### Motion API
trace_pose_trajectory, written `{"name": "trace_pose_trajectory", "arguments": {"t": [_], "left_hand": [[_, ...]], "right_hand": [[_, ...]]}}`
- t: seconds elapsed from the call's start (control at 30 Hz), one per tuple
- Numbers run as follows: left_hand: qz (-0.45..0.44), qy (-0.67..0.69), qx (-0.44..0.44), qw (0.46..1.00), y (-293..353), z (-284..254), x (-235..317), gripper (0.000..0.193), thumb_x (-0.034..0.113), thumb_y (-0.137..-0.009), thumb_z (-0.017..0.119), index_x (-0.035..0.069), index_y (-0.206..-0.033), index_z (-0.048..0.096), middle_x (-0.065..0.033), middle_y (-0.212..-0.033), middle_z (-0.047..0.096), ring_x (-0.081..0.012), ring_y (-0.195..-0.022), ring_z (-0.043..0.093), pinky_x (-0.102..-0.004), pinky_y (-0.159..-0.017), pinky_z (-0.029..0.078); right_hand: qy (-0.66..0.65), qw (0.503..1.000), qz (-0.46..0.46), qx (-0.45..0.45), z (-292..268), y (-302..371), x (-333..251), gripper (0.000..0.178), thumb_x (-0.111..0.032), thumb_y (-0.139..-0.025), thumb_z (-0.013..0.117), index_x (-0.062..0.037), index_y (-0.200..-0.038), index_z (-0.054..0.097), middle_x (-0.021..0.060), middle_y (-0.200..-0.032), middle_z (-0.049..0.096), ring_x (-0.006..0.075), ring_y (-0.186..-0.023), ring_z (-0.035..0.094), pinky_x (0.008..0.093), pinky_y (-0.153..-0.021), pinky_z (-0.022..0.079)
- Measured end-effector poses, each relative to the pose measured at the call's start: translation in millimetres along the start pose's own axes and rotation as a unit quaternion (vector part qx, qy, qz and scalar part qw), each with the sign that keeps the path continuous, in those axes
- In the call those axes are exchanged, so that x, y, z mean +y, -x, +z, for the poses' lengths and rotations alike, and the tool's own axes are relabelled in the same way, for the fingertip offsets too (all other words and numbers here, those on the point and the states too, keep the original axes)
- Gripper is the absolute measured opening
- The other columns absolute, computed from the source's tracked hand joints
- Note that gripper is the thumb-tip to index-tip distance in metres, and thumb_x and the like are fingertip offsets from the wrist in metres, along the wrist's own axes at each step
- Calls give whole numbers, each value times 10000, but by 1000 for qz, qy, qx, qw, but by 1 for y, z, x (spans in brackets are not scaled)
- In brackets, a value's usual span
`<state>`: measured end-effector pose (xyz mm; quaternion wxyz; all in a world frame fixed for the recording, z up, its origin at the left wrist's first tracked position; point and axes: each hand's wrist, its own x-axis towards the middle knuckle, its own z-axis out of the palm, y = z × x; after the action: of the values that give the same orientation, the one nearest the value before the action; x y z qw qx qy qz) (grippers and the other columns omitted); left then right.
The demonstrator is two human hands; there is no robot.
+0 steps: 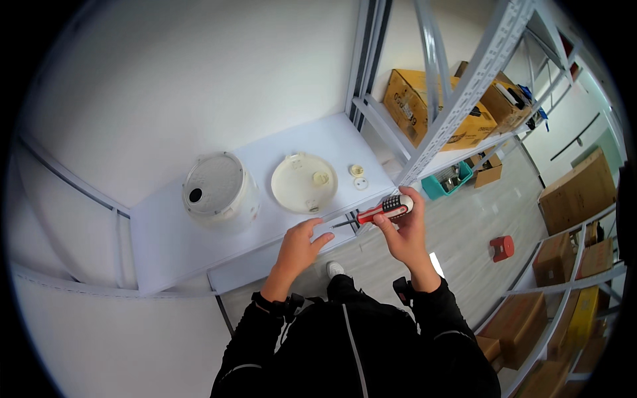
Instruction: The person uses a screwdriver to tighten screws on a circular white plastic light fixture cover. They then attach a white plastic mounting bracket to the cover and secure it with additional screws. The person handles the fixture parts and screwdriver throughout the process.
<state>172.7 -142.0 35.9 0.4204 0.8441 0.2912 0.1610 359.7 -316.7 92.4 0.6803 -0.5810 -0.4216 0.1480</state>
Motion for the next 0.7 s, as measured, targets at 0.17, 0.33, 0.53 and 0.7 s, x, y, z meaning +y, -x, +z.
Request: {"name": "trace_pose_trajectory", "arguments": {"t": [0.17, 0.33, 0.53, 0.7], "left_hand": [[-28, -61, 74, 995, -28, 24, -51, 680, 433, -886, 851, 38, -1404, 658, -223, -1063, 752, -372, -979, 735, -448, -853, 584], [-92, -124, 70, 986, -57, 20, -50, 766, 493, -852, 856, 70, -1451, 632, -224, -1195, 740, -373, -1105, 723, -453, -928, 577], [-73, -192, 52, 977, -83, 28, -58, 767, 484, -747, 917, 107, -1376, 693, -115, -1115, 718, -325, -1067, 698, -449, -870, 574], [-59, -204, 47, 976, -97, 29, -64, 676, 454, -696, 937, 121, -1260, 769, -100, -1050, 701, -332, -1039, 676, -454, -870, 561]], "right_hand": [[78, 996, -52, -7, 10, -39, 55, 684, -68, -951, 823, 1, -1473, 386, 152, -1165, 656, 229, -1023, 717, 367, -871, 605], [197, 971, -112, -77, 17, -72, 90, 632, -139, -931, 859, -7, -1399, 455, 177, -1100, 724, 291, -971, 747, 390, -853, 593], [196, 963, -80, -165, 23, -106, 105, 522, -173, -931, 851, -25, -1311, 526, 172, -1006, 772, 373, -936, 760, 420, -805, 586], [182, 958, -58, -214, 26, -124, 121, 510, -177, -929, 844, -53, -1313, 532, 165, -1009, 771, 387, -913, 760, 425, -778, 587]]}}
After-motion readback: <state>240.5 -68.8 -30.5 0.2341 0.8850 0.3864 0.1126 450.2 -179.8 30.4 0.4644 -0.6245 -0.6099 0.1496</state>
